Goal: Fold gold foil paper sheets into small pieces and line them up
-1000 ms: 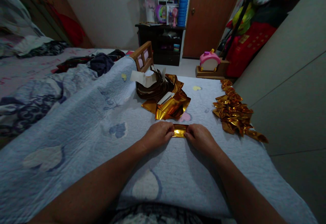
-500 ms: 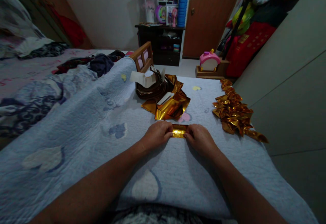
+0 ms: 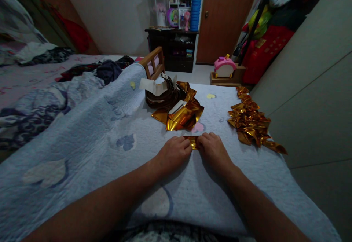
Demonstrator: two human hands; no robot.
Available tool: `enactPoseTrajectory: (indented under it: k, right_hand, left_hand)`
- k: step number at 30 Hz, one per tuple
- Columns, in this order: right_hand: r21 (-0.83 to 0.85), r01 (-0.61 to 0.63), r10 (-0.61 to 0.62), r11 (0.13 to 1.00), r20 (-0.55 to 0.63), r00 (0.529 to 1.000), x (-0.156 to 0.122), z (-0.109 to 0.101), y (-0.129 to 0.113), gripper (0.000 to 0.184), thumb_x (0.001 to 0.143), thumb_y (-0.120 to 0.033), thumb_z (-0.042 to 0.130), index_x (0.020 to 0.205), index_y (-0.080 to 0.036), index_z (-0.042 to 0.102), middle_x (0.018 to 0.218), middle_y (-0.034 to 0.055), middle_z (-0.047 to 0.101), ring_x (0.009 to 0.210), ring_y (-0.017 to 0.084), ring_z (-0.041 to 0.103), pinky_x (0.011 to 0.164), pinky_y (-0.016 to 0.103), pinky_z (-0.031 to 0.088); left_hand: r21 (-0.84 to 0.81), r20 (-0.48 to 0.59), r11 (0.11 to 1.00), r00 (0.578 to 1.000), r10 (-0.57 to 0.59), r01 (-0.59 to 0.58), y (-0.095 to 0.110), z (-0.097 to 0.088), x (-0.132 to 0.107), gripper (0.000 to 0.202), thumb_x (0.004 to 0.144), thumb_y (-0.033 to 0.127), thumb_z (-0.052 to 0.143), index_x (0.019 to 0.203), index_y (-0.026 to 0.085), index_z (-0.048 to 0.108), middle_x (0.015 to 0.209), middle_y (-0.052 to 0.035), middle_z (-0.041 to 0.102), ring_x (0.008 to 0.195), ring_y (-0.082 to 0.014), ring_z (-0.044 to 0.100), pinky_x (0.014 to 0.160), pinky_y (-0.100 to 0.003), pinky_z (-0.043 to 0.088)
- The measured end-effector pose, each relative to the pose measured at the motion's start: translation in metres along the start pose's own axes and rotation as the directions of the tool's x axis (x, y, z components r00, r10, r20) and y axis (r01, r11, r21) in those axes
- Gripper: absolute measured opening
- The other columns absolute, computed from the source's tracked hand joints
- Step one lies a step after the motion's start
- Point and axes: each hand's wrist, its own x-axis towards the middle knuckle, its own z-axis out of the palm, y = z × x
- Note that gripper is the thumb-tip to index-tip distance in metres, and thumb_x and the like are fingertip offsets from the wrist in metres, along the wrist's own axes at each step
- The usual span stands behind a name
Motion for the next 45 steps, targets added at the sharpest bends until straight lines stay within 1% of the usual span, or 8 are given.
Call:
enactPoseTrajectory:
  k: [6,10,14,20,24,31,37,45]
  right_hand:
    - [-0.040,0.011,-0.010,0.999,0.028,1.000,0.000,0.003,-0.007,0.018,0.098,-0.014,0.050,0.091,-0.019,0.066,0.093,0.0068,0.067,0.089,0.022,0.053,0.079,0.034,0.032]
    - [-0.074,-0.050,0.050,0.996,0.006,0.999,0.001,0.003,-0.015,0.012,0.097,-0.023,0.054,0.094,-0.018,0.064,0.097,0.0081,0.067,0.092,0.024,0.054,0.079,0.036,0.032]
    - [-0.105,-0.098,0.097,0.990,-0.018,0.995,0.003,0.005,-0.022,0.015,0.097,-0.031,0.055,0.094,-0.019,0.063,0.098,0.0087,0.068,0.094,0.026,0.055,0.078,0.037,0.032]
    - [-0.143,-0.151,0.149,0.978,-0.025,0.988,0.005,0.006,-0.030,0.032,0.095,-0.049,0.056,0.095,-0.017,0.063,0.097,0.0122,0.067,0.096,0.030,0.057,0.079,0.039,0.035]
    - [-0.133,-0.174,0.171,0.976,-0.029,0.985,0.005,0.004,-0.032,0.033,0.093,-0.051,0.058,0.098,-0.019,0.062,0.100,0.0128,0.066,0.097,0.030,0.056,0.080,0.039,0.036]
    - [-0.102,-0.183,0.183,0.978,-0.013,0.983,-0.001,-0.003,-0.017,0.029,0.092,-0.045,0.060,0.112,-0.024,0.061,0.104,0.0108,0.059,0.099,0.031,0.052,0.080,0.039,0.034]
    - [-0.089,-0.187,0.189,0.978,0.006,0.982,-0.007,-0.006,0.007,0.047,0.090,-0.042,0.063,0.135,-0.028,0.056,0.112,0.0109,0.057,0.101,0.030,0.051,0.080,0.038,0.033]
    - [-0.072,-0.161,0.164,0.984,0.045,0.985,-0.009,-0.007,0.020,0.058,0.089,-0.033,0.061,0.144,-0.025,0.047,0.117,0.0124,0.057,0.104,0.031,0.051,0.083,0.040,0.035]
  left_hand:
    - [0.102,0.062,0.995,0.998,-0.024,0.017,0.023,0.002,-0.011,0.017,0.095,0.011,0.053,0.104,0.011,0.067,0.092,-0.0101,0.065,0.089,-0.0245,0.059,0.074,-0.037,0.050]
    - [0.083,0.089,0.996,0.995,-0.036,0.029,0.022,0.001,-0.016,0.023,0.095,0.009,0.050,0.111,0.010,0.066,0.100,-0.0109,0.066,0.092,-0.0251,0.060,0.080,-0.038,0.053]
    - [0.084,0.127,0.996,0.991,-0.034,0.024,0.016,-0.007,-0.021,0.023,0.094,0.006,0.050,0.110,0.009,0.067,0.096,-0.0106,0.066,0.090,-0.0245,0.061,0.080,-0.037,0.055]
    - [0.097,0.059,0.995,0.998,-0.030,0.025,0.012,-0.002,-0.031,0.020,0.092,0.006,0.052,0.105,0.008,0.067,0.097,-0.0119,0.066,0.086,-0.0247,0.060,0.075,-0.037,0.056]
    - [0.117,0.011,0.993,1.000,-0.010,0.009,0.011,0.004,-0.033,0.020,0.093,0.007,0.052,0.106,0.008,0.066,0.096,-0.0117,0.067,0.086,-0.0244,0.060,0.077,-0.038,0.056]
    - [0.085,0.059,0.996,0.998,-0.022,0.017,0.009,-0.002,-0.031,0.017,0.094,0.011,0.055,0.107,0.010,0.066,0.100,-0.0118,0.067,0.090,-0.0251,0.061,0.079,-0.039,0.054]
    - [0.096,0.123,0.995,0.992,-0.027,0.015,0.009,-0.009,-0.026,0.017,0.094,0.011,0.053,0.104,0.010,0.067,0.096,-0.0114,0.068,0.088,-0.0258,0.062,0.080,-0.041,0.052]
    - [0.048,0.242,0.991,0.961,-0.132,0.124,0.008,-0.021,-0.008,0.019,0.095,0.009,0.049,0.098,0.014,0.066,0.094,-0.0087,0.068,0.083,-0.0229,0.065,0.064,-0.032,0.051]
